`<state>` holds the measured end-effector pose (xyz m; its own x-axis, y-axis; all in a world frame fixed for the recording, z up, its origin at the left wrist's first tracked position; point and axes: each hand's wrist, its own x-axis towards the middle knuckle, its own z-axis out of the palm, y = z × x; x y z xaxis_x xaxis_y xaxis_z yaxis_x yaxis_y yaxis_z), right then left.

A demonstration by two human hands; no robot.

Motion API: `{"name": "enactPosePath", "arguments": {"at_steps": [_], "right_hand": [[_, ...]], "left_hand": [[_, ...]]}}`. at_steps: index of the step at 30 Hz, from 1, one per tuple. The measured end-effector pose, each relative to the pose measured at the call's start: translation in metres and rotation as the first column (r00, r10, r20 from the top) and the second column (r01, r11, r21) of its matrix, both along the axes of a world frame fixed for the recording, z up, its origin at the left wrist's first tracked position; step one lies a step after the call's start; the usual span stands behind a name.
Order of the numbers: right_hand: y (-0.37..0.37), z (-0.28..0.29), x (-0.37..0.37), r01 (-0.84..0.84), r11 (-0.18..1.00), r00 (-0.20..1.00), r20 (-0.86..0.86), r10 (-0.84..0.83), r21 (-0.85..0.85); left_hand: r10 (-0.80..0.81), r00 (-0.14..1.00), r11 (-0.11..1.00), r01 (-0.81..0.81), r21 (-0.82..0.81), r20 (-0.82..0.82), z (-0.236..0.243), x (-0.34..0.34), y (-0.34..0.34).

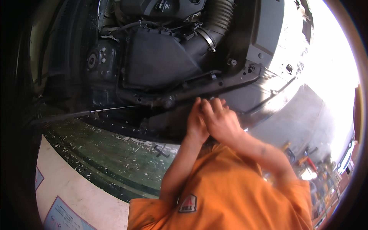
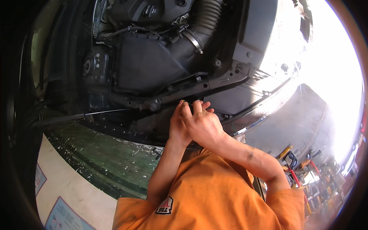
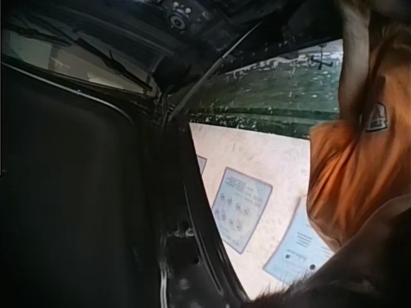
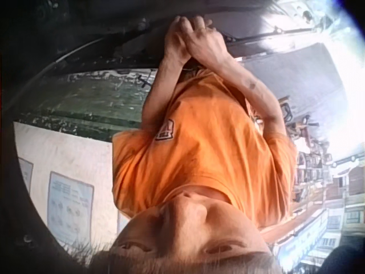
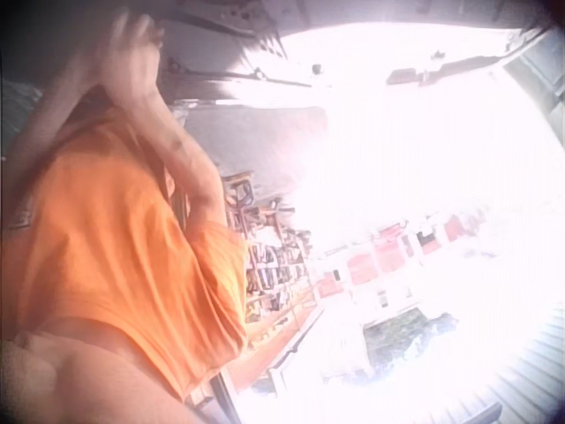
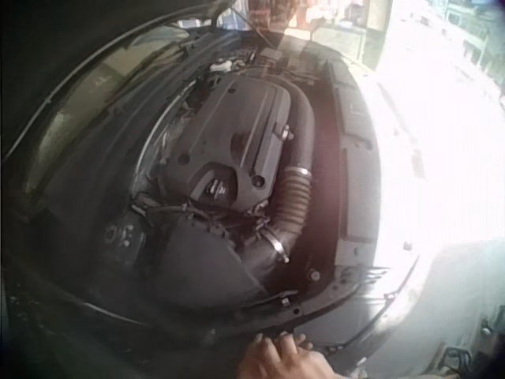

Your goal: The person uses a screwdriver to loosen and remove screws from the air filter housing and other engine components under the open hood of a car.

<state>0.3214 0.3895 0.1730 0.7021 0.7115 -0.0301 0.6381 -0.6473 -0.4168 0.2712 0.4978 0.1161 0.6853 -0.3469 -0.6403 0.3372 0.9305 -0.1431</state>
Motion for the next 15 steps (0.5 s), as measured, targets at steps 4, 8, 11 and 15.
{"name": "enactPosePath", "arguments": {"at_steps": [4, 8, 11, 15], "right_hand": [[-0.003, -0.012, -0.003, 0.102, 0.993, 0.991, -0.089, -0.096, 0.062], [0.004, -0.020, 0.005, 0.419, 0.907, 0.842, -0.396, -0.367, 0.049], [-0.001, -0.009, 0.007, 0.275, 0.961, 0.928, -0.265, -0.261, 0.016], [-0.014, -0.016, 0.025, -0.204, 0.965, 0.953, 0.191, 0.234, -0.165]], "left_hand": [[0.057, 0.998, 0.997, -0.056, 0.049, -0.027, -0.013, -0.003, -0.003], [0.163, 0.959, 0.986, -0.150, -0.071, 0.231, -0.033, -0.010, 0.003], [-0.021, 0.980, 0.978, -0.021, 0.206, 0.199, -0.017, -0.002, -0.002], [-0.123, 0.965, 0.972, 0.070, 0.226, 0.232, -0.016, 0.002, 0.001]]}}
